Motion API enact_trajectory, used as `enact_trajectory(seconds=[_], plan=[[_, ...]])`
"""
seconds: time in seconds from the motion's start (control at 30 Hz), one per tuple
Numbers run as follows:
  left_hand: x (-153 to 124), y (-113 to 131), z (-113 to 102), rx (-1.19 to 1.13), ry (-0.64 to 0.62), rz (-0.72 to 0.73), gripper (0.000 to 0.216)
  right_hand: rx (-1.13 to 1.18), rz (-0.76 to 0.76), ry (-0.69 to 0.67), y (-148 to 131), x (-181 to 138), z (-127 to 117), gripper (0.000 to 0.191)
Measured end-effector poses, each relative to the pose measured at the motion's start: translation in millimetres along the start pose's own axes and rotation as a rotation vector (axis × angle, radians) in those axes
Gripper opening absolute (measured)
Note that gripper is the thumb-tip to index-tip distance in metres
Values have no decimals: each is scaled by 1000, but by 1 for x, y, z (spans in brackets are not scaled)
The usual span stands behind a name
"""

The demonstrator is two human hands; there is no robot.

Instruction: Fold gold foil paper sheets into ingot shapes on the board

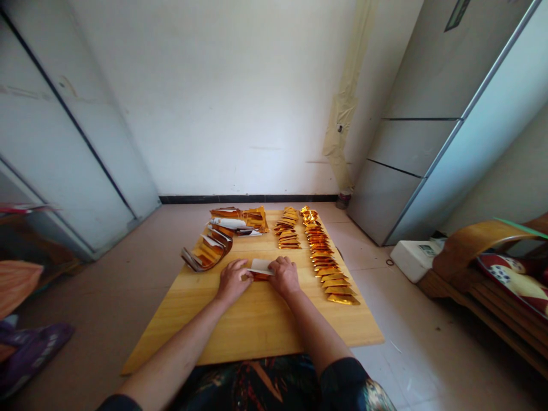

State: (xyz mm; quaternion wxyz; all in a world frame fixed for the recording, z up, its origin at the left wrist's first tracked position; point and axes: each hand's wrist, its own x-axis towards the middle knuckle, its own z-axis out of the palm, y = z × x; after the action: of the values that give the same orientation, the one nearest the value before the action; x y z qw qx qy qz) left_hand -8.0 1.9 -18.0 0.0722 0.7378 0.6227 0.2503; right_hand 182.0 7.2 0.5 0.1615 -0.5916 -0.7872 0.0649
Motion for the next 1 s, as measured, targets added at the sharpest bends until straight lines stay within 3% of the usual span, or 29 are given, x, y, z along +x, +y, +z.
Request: enact_trajectory(seconds=[0.17, 0.3, 0.67, 0.9, 1.0], plan=[[1, -1, 3, -27, 58, -3, 6, 9, -47, -21, 2, -4, 2, 22], [0, -2, 4, -68, 109, 34, 26, -4, -104, -28, 2, -10, 0, 22], [-4, -5, 5, 28, 26, 162, 34, -103, -267, 14, 3, -24, 3, 10], [-12, -2, -3, 94, 27, 247, 35, -111, -330, 4, 0, -36, -3, 21], [-16, -2, -12, 130, 5, 315, 34, -109, -352, 17, -1, -42, -6, 35]])
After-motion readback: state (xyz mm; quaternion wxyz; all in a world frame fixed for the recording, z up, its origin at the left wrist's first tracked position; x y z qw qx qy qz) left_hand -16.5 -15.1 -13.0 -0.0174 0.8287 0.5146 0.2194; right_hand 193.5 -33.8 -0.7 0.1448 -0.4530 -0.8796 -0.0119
